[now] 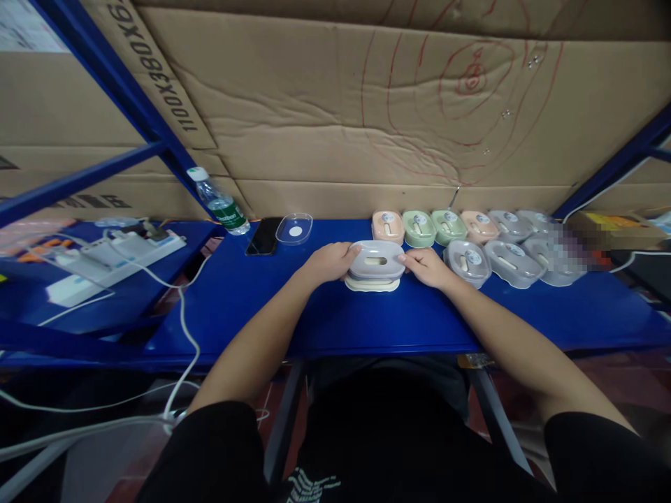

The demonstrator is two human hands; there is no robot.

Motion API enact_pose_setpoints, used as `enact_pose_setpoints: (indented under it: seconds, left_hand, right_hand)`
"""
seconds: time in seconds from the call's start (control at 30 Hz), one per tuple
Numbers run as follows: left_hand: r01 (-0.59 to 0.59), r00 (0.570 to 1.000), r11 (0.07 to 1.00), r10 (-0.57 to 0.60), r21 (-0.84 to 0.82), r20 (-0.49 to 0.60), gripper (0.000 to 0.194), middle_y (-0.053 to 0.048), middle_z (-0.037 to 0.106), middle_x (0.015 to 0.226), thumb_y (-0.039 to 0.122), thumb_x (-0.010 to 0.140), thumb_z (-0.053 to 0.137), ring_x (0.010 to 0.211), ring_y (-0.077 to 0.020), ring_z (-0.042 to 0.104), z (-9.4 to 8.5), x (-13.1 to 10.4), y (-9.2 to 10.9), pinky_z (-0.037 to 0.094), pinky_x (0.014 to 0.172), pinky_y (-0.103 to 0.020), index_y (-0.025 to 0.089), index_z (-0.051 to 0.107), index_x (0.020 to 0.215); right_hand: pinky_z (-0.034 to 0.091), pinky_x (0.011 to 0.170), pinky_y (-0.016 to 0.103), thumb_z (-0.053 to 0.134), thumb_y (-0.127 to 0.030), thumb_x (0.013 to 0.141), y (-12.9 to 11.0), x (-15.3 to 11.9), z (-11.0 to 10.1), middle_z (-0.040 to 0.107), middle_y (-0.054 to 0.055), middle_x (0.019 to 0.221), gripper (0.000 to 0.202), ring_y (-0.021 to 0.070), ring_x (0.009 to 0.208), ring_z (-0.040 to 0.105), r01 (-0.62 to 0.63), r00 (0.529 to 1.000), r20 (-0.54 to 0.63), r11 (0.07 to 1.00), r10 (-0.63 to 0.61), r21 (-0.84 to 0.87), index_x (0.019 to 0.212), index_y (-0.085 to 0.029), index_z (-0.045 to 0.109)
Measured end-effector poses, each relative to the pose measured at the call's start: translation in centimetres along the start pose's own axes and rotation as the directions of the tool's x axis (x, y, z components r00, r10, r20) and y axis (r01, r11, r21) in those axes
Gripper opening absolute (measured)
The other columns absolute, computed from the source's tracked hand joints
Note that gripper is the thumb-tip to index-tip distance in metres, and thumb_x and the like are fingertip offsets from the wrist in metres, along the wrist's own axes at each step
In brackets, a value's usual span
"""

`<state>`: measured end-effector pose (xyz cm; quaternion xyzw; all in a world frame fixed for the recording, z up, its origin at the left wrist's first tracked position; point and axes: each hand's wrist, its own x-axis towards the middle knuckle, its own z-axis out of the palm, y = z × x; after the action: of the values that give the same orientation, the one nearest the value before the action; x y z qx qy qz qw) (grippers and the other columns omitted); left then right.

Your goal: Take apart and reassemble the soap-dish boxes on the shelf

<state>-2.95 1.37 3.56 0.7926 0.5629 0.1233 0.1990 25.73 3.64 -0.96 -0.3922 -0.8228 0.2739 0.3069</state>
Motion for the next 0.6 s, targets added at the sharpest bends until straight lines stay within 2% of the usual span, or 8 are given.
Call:
enact_pose_setpoints:
  seconds: [0.17,0.43,0.5,0.6]
  left_hand:
    - [0.057,0.997,0.998,-0.059,0.034,0.058,0.052,-0.005,0.071,0.064,0.053,0.104,0.028,0.067,-0.0229,0.069,0.08,0.24,-0.35,0.043,0.064,-0.032,0.019,0.066,0.095]
    - [0.123,0.973,0.983,-0.146,0.134,0.177,0.053,-0.006,0.076,0.074,0.055,0.102,0.029,0.082,-0.0243,0.073,0.11,0.49,0.1,0.045,0.067,-0.032,0.019,0.067,0.091]
    - [0.113,0.974,0.981,-0.14,0.157,0.176,0.053,-0.009,0.078,0.084,0.057,0.101,0.03,0.089,-0.0264,0.073,0.34,0.45,0.17,0.046,0.069,-0.032,0.019,0.067,0.095]
    - [0.098,0.985,0.969,-0.127,0.228,0.115,0.057,-0.015,0.077,0.112,0.065,0.097,0.037,0.106,-0.0324,0.071,0.87,0.45,0.1,0.049,0.078,-0.036,0.018,0.065,0.112]
  right_hand:
    - [0.039,0.061,0.029,0.049,-0.064,0.101,0.15,0.07,0.26,0.065,0.001,0.061,0.061,0.0154,0.058,0.058,0.031,0.997,0.069,0.996,-0.026,-0.083,0.061,-0.02,0.062]
    - [0.037,0.06,0.028,0.05,-0.067,0.099,0.5,0.11,0.32,0.06,0.0,0.057,0.063,0.0133,0.055,0.053,0.013,0.994,0.107,0.997,-0.005,-0.077,0.06,-0.019,0.06]
    - [0.033,0.058,0.028,0.051,-0.069,0.098,0.43,0.14,0.31,0.055,-0.002,0.054,0.065,0.0124,0.053,0.048,0.012,0.991,0.131,0.994,0.003,-0.108,0.057,-0.02,0.056]
    - [0.028,0.055,0.029,0.051,-0.073,0.095,0.25,0.21,0.34,0.041,-0.004,0.05,0.068,0.0114,0.051,0.038,0.018,0.988,0.154,0.986,0.008,-0.167,0.052,-0.021,0.046]
